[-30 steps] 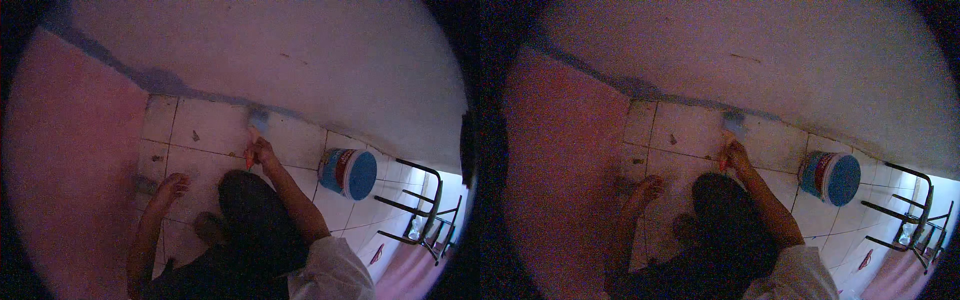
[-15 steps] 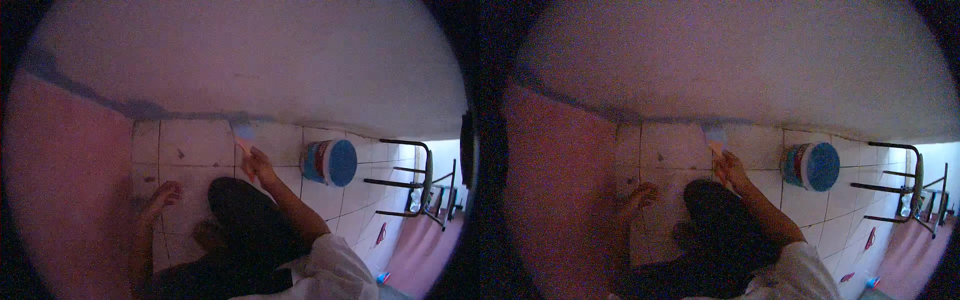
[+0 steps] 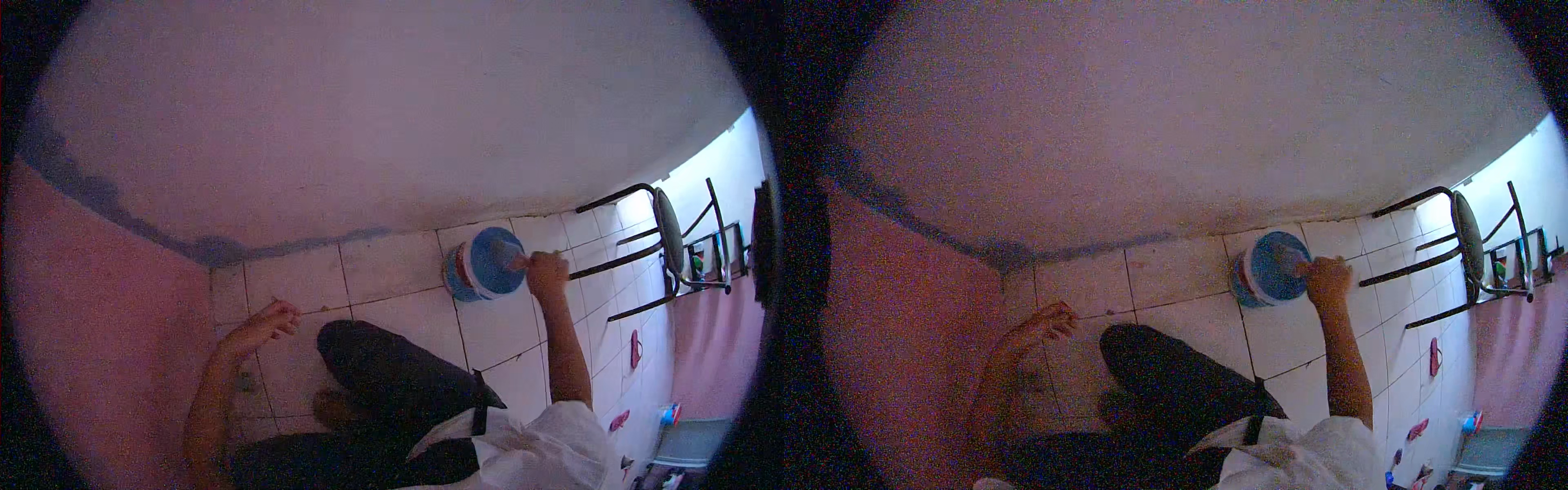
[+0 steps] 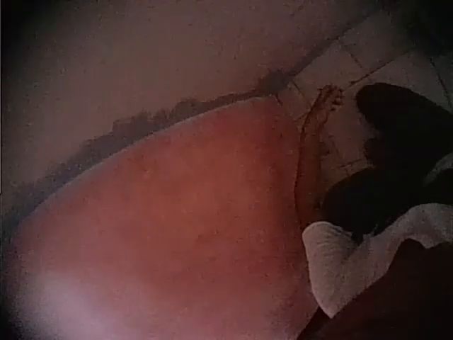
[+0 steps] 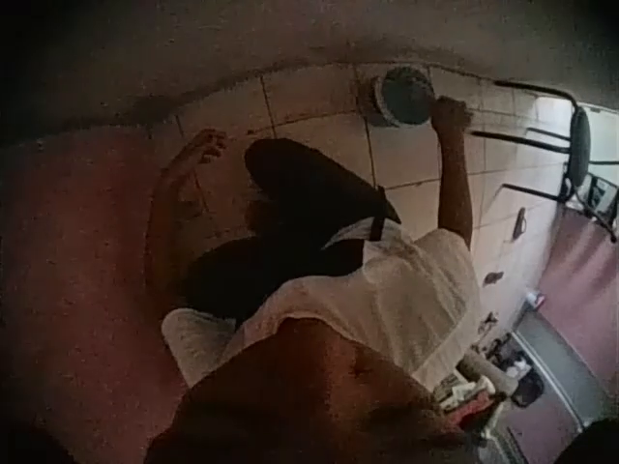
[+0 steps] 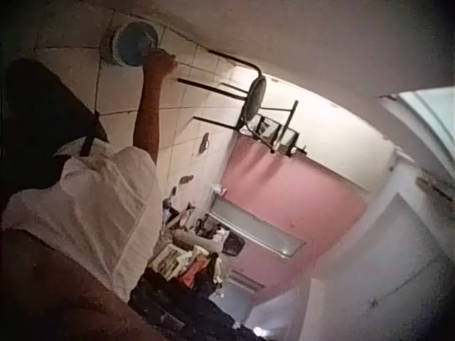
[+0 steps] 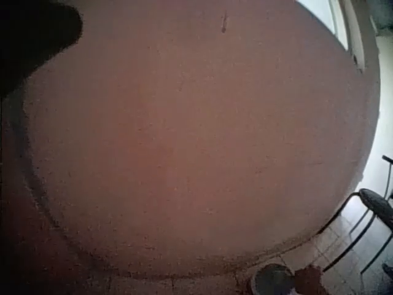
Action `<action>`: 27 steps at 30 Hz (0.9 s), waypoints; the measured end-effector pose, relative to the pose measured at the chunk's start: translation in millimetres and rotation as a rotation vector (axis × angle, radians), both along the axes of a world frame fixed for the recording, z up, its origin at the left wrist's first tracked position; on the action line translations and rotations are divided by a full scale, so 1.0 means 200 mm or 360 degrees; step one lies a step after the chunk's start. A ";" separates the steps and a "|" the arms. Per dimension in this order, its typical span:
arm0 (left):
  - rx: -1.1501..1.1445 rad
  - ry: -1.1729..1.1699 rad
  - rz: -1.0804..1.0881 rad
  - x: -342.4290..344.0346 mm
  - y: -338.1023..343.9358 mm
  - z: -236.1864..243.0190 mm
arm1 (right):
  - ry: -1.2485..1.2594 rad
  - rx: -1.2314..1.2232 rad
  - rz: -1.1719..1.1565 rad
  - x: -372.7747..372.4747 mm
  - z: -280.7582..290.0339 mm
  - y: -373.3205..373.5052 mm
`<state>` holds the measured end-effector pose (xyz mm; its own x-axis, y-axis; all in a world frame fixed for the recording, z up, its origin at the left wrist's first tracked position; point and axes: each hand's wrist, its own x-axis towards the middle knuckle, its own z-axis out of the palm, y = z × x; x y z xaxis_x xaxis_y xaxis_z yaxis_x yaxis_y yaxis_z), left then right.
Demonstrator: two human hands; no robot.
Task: Painting the base of a wall with blue paint using a brush.
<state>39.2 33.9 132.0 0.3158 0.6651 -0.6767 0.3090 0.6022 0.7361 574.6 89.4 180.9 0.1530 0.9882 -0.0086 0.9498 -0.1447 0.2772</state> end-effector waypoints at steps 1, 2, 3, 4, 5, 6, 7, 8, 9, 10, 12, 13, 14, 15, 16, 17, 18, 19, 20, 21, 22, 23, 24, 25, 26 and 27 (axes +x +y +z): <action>-0.0050 -0.0001 -0.0044 0.02 0.00 0.01 | -0.0096 -0.0302 -0.0076 -0.05 0.01 0.04; -0.0033 0.0002 -0.0049 0.05 0.00 0.07 | -0.0035 -0.0291 -0.0140 -0.06 -0.06 0.07; 0.0071 0.0042 -0.0055 0.11 0.01 0.16 | 0.0010 -0.0289 -0.0214 -0.03 -0.15 0.11; 0.0181 0.0095 -0.0052 0.14 0.01 0.21 | 0.0026 -0.0466 -0.0132 -0.02 -0.23 0.17; 0.0192 0.0111 -0.0041 0.13 -0.01 0.22 | 0.0053 -0.0645 -0.0028 -0.03 -0.32 0.22; 0.0236 0.0096 0.0004 0.11 -0.03 0.21 | 0.0064 -0.0633 -0.0012 -0.02 -0.42 0.26; 0.0281 0.0069 0.0039 0.10 -0.04 0.19 | 0.0122 -0.0618 0.0016 0.00 -0.53 0.29; 0.0292 0.0077 0.0046 0.09 -0.06 0.20 | 0.0184 -0.0606 0.0049 0.02 -0.59 0.31; 0.0228 0.0055 0.0051 0.08 -0.09 0.20 | 0.0185 -0.0605 0.0057 0.02 -0.62 0.29; 0.0165 0.0032 0.0054 0.07 -0.12 0.20 | 0.0264 -0.0568 0.0041 0.02 -0.65 0.27; 0.0137 0.0056 0.0103 0.00 -0.17 0.19 | 0.0357 -0.0528 0.0047 -0.05 -0.64 0.27; 0.0105 0.0068 0.0138 -0.02 -0.18 0.18 | 0.0326 -0.0528 0.0033 -0.07 -0.62 0.26; 0.0103 0.0064 0.0136 0.00 -0.19 0.20 | 0.0285 -0.0532 0.0005 -0.07 -0.58 0.25; 0.0109 0.0100 0.0127 0.02 -0.18 0.25 | 0.0285 -0.0534 0.0001 -0.08 -0.52 0.23; 0.0114 0.0136 0.0117 0.04 -0.19 0.29 | 0.0331 -0.0464 -0.0035 -0.09 -0.45 0.20; 0.0118 0.0135 0.0109 0.07 -0.19 0.32 | 0.0378 -0.0387 -0.0073 -0.08 -0.39 0.18; 0.0128 0.0126 0.0185 0.10 -0.20 0.34 | 0.0378 -0.0383 -0.0082 -0.06 -0.34 0.18; 0.0137 0.0117 0.0260 0.12 -0.20 0.35 | 0.0372 -0.0397 -0.0082 -0.03 -0.31 0.18; 0.0142 0.0113 0.0250 0.14 -0.19 0.36 | 0.0366 -0.0410 -0.0082 0.00 -0.28 0.18; 0.0165 0.0116 0.0196 0.15 -0.18 0.37 | 0.0363 -0.0404 -0.0092 0.04 -0.28 0.17; 0.0187 0.0119 0.0142 0.17 -0.17 0.38 | 0.0288 -0.0289 -0.0076 0.09 -0.28 0.16; 0.0191 0.0123 0.0142 0.17 -0.17 0.37 | 0.0220 -0.0177 -0.0050 0.09 -0.27 0.15; 0.0176 0.0125 0.0139 0.17 -0.17 0.34 | 0.0224 -0.0174 -0.0047 0.11 -0.25 0.15; 0.0161 0.0128 0.0138 0.16 -0.17 0.33 | 0.0278 -0.0201 -0.0081 0.12 -0.22 0.14; 0.0162 0.0126 0.0138 0.17 -0.17 0.32 | 0.0327 -0.0229 -0.0119 0.13 -0.19 0.13; 0.0165 0.0096 0.0142 0.18 -0.17 0.32 | 0.0325 -0.0228 -0.0117 0.14 -0.19 0.13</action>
<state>74.3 0.2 196.7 0.2133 0.7560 -0.6188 0.3029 0.5510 0.7776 603.5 114.6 143.1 0.2053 0.9609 -0.1857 0.9766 -0.1886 0.1036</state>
